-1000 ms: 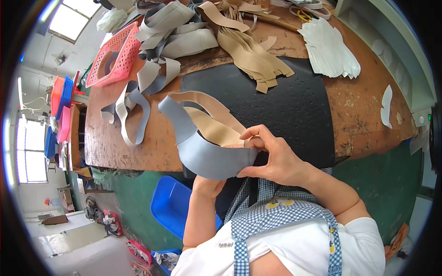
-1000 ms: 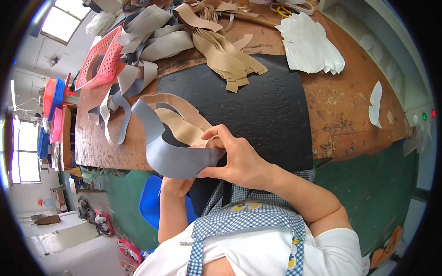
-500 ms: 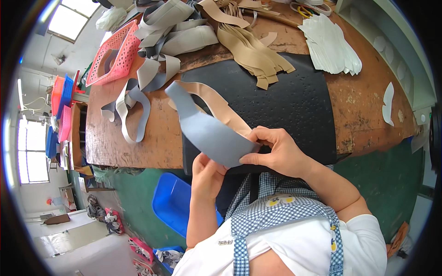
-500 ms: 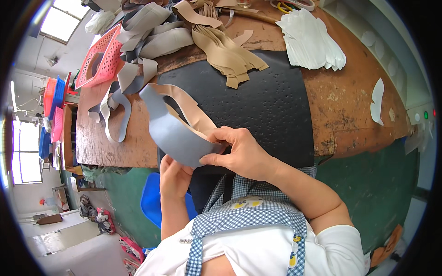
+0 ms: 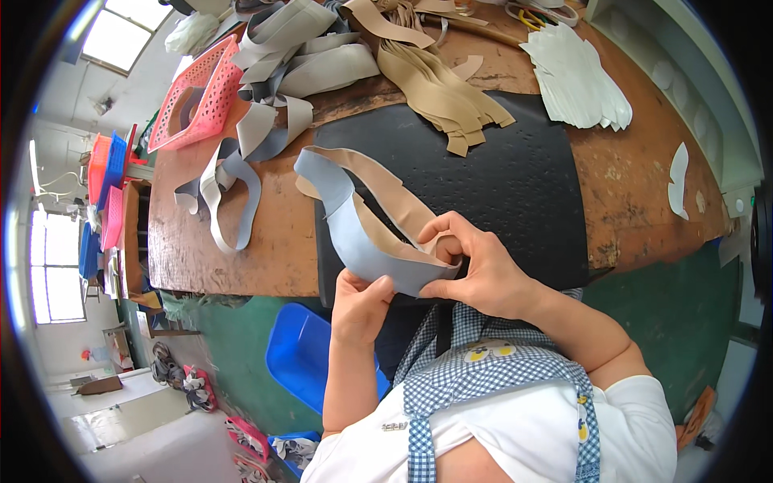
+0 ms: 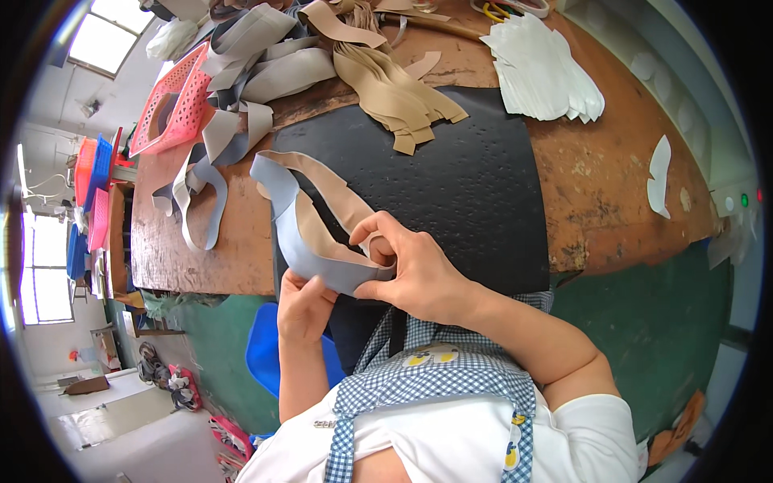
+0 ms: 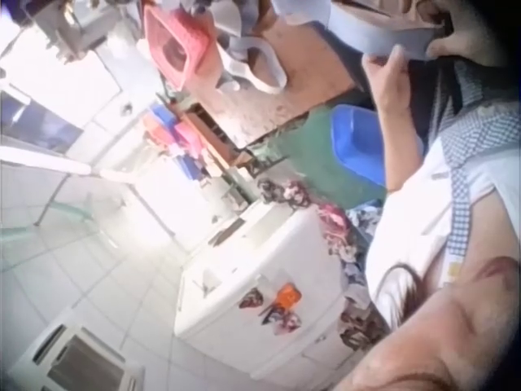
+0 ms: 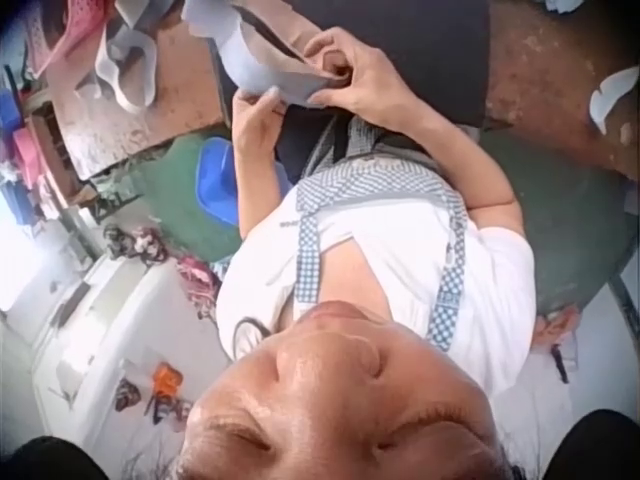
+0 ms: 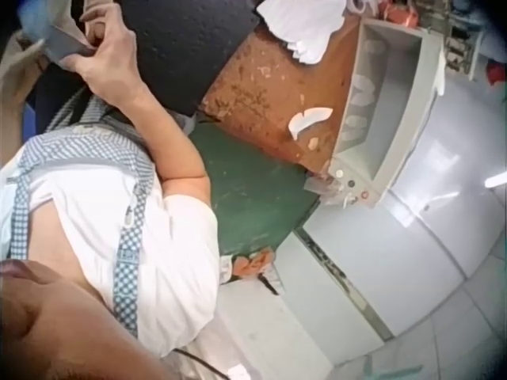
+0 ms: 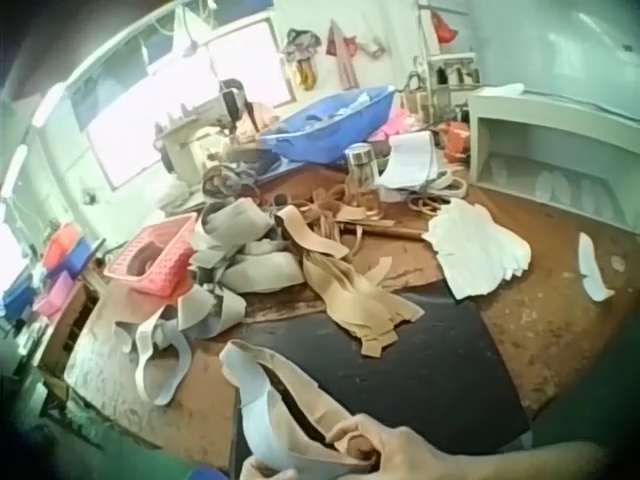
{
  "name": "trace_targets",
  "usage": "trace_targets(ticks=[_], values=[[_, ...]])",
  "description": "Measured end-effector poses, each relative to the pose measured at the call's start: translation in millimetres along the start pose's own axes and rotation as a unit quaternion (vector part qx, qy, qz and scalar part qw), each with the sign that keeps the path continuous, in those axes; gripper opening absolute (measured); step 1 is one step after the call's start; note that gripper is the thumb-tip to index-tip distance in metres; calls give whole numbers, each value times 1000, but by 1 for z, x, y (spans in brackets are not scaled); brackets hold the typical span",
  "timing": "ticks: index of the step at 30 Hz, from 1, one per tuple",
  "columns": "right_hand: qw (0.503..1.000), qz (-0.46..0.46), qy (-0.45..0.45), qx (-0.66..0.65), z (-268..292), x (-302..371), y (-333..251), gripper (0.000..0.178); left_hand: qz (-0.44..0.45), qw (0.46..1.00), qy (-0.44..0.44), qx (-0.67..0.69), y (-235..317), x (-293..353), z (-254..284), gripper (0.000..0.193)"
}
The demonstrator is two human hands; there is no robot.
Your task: Manually aligning shoe upper components and feeding them into a gluing or heat-press machine.
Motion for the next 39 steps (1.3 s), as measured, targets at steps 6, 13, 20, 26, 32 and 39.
trace_targets(ticks=[6,13,20,26,32,39], values=[[998,1,58,27,6,0,3,38,-55,986,100,-119,20,1,-22,30],[998,13,57,28,7,2,8,15,-56,978,120,-162,22,2,-25,24],[997,13,65,27,6,4,11,13,-44,977,129,-163,16,-1,-20,22],[987,31,46,148,8,1,9,16,-53,973,124,-186,16,-1,-24,21],[910,205,83,351,-1,11,-20,13,-59,962,135,-228,13,-2,-27,19],[946,153,70,278,6,3,-7,22,-46,932,111,-342,2,4,-38,17]])
Point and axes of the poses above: each hand's wrist, its own x-axis away from the middle knuckle, its own z-axis out of the back of the hand, y = z × x, the point moved 6 cm from there along -x, towards the middle knuckle, and after that the axes turned 3 degrees about -x, right-handed, at the moved point
